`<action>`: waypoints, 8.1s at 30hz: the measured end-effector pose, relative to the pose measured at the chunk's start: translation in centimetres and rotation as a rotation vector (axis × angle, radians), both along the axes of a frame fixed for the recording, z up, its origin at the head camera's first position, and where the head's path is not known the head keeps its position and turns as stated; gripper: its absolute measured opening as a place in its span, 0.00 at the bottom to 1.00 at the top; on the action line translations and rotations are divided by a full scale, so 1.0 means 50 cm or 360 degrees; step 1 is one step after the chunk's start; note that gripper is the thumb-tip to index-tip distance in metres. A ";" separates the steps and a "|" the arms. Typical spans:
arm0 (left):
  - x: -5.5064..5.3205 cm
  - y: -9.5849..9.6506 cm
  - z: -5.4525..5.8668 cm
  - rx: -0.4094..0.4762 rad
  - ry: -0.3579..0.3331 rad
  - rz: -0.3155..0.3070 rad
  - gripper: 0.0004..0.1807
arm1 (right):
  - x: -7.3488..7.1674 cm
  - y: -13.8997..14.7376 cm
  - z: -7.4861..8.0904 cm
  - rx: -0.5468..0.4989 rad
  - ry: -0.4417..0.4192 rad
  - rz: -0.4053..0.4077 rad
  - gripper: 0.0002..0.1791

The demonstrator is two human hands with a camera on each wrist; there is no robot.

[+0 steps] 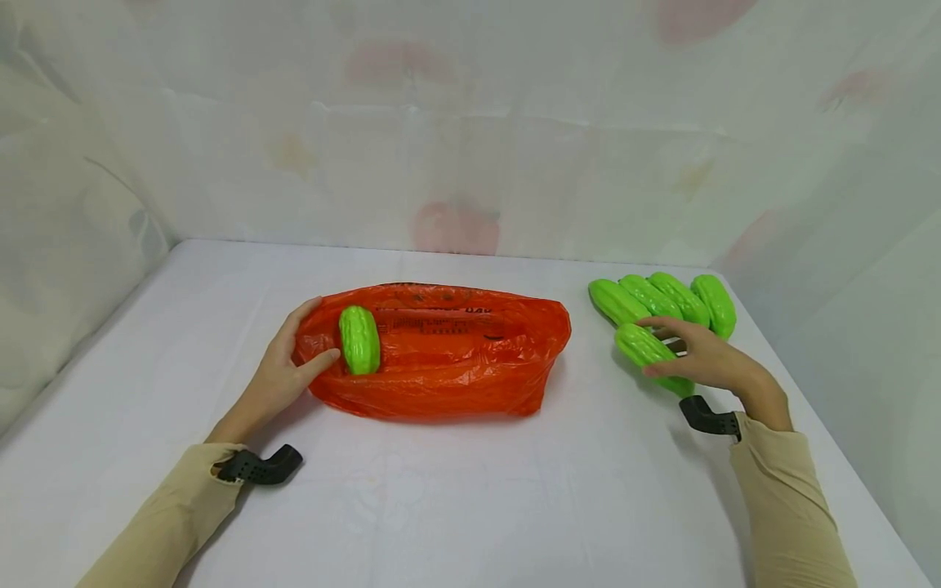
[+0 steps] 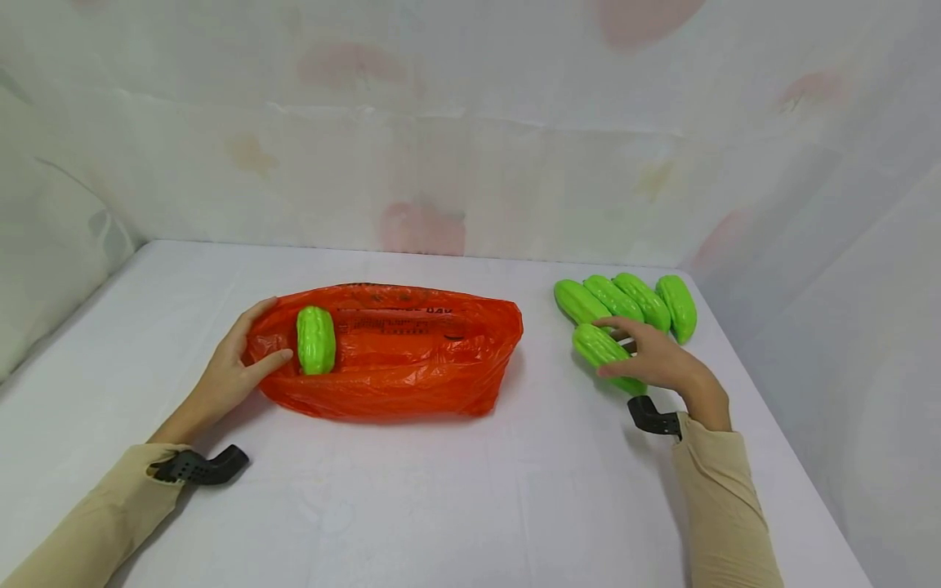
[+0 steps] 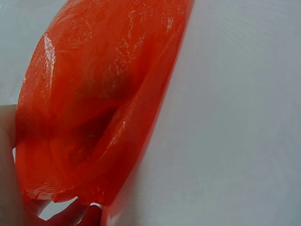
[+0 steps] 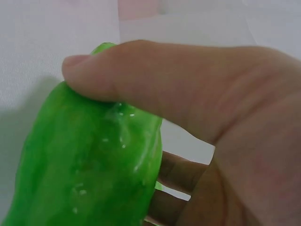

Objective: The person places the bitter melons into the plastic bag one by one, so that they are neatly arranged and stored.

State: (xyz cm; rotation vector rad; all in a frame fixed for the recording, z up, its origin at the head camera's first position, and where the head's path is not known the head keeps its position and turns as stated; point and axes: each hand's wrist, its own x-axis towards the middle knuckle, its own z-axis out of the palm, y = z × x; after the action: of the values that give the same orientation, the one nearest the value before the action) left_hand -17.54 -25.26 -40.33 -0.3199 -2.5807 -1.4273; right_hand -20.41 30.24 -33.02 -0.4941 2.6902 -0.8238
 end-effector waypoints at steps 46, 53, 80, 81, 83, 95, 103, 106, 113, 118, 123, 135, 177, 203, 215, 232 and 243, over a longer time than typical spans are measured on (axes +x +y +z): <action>0.002 -0.004 -0.001 -0.0001 -0.0038 -0.0009 0.43 | 0.009 -0.068 0.014 -0.0062 0.0038 -0.0082 0.42; 0.002 -0.004 -0.001 0.0000 -0.0031 -0.0012 0.43 | 0.010 -0.076 0.015 -0.0070 0.0082 -0.0104 0.42; 0.002 -0.003 0.000 -0.0013 -0.0053 0.0005 0.44 | 0.036 -0.109 0.048 -0.0109 0.0179 -0.0192 0.44; 0.002 -0.003 0.000 -0.0016 -0.0051 0.0005 0.44 | 0.037 -0.110 0.050 -0.0112 0.0185 -0.0192 0.44; 0.002 -0.004 0.000 -0.0013 -0.0052 0.0004 0.43 | 0.039 -0.112 0.052 -0.0121 0.0199 -0.0181 0.43; 0.002 -0.003 0.002 -0.0010 -0.0052 -0.0001 0.44 | 0.047 -0.131 0.062 -0.0226 0.0249 -0.0223 0.42; 0.002 -0.004 0.002 -0.0032 -0.0047 0.0002 0.44 | 0.055 -0.146 0.066 -0.0294 0.0324 -0.0245 0.39; 0.003 -0.004 0.002 -0.0037 -0.0048 0.0004 0.44 | 0.058 -0.153 0.069 -0.0309 0.0338 -0.0240 0.39; 0.004 -0.007 0.000 -0.0018 -0.0050 -0.0001 0.44 | 0.064 -0.168 0.077 -0.0334 0.0373 -0.0225 0.38; 0.004 -0.006 0.000 -0.0008 -0.0048 -0.0002 0.44 | 0.064 -0.180 0.079 -0.0366 0.0377 -0.0236 0.38; 0.002 -0.005 0.000 -0.0007 -0.0036 -0.0007 0.44 | 0.063 -0.189 0.080 -0.0407 0.0392 -0.0232 0.38; 0.001 -0.002 -0.001 -0.0002 -0.0025 -0.0009 0.43 | 0.053 -0.224 0.094 -0.0460 0.0455 -0.0214 0.39; 0.001 -0.003 0.001 -0.0001 -0.0045 -0.0005 0.43 | -0.006 -0.361 0.074 -0.0576 0.0327 -0.0062 0.39; -0.001 -0.001 0.003 -0.0005 -0.0024 -0.0015 0.43 | -0.019 -0.453 0.036 -0.0647 0.0279 0.0053 0.38; 0.002 0.001 0.004 0.0006 -0.0037 -0.0010 0.43 | -0.019 -0.480 0.031 -0.0655 0.0277 0.0064 0.39; 0.000 0.000 0.003 0.0007 -0.0033 -0.0008 0.43 | -0.020 -0.521 0.022 -0.0655 0.0233 0.0065 0.38; 0.000 0.002 0.001 0.0000 -0.0029 0.0004 0.43 | -0.021 -0.552 0.016 -0.0605 0.0182 0.0033 0.38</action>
State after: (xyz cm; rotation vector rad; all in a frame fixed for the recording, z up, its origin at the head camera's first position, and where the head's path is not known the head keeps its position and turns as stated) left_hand -17.56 -25.14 -40.26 -0.3050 -2.5945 -1.4365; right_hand -21.46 2.65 -32.21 -0.6690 2.6270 -1.3490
